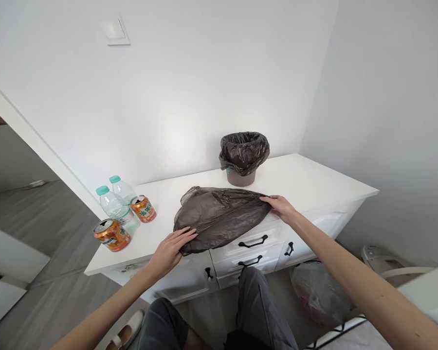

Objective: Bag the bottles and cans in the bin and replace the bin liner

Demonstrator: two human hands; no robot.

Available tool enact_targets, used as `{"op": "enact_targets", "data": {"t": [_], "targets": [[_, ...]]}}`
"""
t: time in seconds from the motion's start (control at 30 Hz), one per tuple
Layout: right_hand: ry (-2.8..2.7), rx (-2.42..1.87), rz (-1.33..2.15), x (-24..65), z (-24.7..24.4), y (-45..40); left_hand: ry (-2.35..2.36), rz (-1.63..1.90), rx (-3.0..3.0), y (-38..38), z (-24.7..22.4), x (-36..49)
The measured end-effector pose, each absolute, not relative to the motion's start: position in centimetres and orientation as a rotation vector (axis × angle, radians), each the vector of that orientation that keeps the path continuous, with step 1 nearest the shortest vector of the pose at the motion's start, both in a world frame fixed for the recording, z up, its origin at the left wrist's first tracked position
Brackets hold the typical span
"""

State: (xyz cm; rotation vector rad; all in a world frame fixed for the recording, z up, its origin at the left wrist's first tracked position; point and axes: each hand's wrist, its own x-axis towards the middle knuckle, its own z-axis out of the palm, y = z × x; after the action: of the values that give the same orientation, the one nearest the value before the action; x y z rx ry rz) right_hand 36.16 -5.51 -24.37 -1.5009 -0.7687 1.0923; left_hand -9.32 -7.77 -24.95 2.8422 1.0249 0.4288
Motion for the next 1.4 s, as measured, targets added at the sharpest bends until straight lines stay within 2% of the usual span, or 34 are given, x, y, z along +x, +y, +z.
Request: {"op": "enact_targets", "data": {"t": [0.17, 0.33, 0.5, 0.67, 0.83, 0.97, 1.13, 1.23, 1.4], "targets": [[-1.330, -1.474, 0.563, 35.0, -24.1, -9.1, 0.993, 0.562, 2.574, -8.1, -21.7, -10.2], [-2.097, -1.295, 0.348, 33.1, -25.3, -12.6, 1.046, 0.509, 2.270, -9.0, -16.0, -9.7], [-2.128, -1.293, 0.205, 31.9, -27.2, -11.8, 1.247, 0.501, 2.207, -6.6, -12.8, -8.9], [-2.046, -1.486, 0.324, 31.9, -26.9, -9.3, 1.690, 0.632, 2.349, -1.9, -11.5, -8.1], [-1.929, -1.791, 0.253, 30.6, -27.2, -7.1, 1.485, 0.962, 2.665, -2.0, -14.1, -2.8], [-1.793, -1.899, 0.198, 28.8, -27.0, -6.5, 1.133, 0.665, 2.903, -3.1, -19.9, 2.1], [-1.823, -2.016, 0.169, 28.2, -25.1, -7.4, 1.223, 0.337, 2.748, 0.6, -25.9, 2.7], [-1.930, -2.001, 0.237, 28.6, -24.1, -8.6, 1.242, 0.333, 2.731, 3.4, -26.9, 0.5], [-1.877, -1.783, 0.534, 28.8, -23.5, -12.1, 1.319, 0.390, 2.733, 6.1, -25.4, -3.8]]}}
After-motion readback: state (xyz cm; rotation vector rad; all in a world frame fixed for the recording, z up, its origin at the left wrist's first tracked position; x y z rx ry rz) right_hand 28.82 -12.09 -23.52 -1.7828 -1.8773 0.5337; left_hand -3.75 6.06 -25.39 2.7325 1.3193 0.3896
